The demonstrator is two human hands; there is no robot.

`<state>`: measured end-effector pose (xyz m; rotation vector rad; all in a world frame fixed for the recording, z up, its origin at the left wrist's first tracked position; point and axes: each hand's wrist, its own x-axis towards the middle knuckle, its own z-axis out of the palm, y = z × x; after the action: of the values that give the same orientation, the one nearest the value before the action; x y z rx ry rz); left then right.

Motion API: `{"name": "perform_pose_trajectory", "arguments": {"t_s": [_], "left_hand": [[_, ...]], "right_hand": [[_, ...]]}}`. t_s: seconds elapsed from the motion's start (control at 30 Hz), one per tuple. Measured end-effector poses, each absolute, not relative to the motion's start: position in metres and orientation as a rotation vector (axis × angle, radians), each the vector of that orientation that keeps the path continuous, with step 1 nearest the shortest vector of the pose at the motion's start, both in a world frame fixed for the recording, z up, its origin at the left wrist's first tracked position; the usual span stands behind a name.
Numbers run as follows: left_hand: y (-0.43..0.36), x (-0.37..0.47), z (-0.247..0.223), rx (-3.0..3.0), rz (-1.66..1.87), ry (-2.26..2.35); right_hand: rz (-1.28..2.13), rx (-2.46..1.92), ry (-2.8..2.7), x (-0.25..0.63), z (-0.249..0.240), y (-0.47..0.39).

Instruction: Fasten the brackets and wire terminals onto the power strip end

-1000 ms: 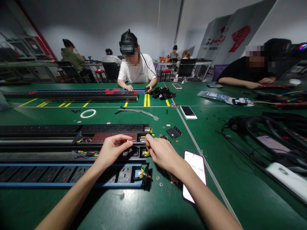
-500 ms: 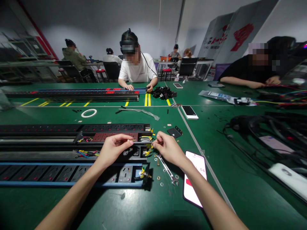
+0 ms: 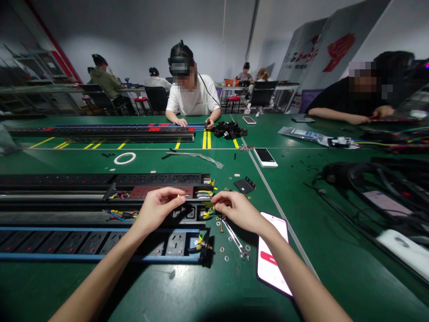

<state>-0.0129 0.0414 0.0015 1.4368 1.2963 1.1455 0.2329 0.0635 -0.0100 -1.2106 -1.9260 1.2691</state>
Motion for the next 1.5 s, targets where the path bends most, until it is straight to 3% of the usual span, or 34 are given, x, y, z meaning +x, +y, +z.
{"name": "perform_pose_trajectory", "arguments": {"t_s": [0.3,0.5,0.7,1.03,1.5], "left_hand": [[0.041,-0.014,0.003,1.41,1.155,1.302],[0.041,-0.014,0.007,1.394,1.154,1.31],[0.042,-0.014,0.007,1.386,1.148,1.322],[0.041,-0.015,0.007,1.401,1.135,1.319],[0.042,-0.015,0.006,1.393,1.14,1.32]], "right_hand": [[1.018,-1.206,-2.107,0.236,-0.019,0.067],[1.391,-1.205,-1.697,0.229,-0.041,0.073],[1.09,-1.268,-1.969,0.233,-0.026,0.076],[1.322,-1.265,-1.616,0.223,-0.031,0.07],[0.944,-1.492,-1.856,0.208,-0.013,0.054]]}}
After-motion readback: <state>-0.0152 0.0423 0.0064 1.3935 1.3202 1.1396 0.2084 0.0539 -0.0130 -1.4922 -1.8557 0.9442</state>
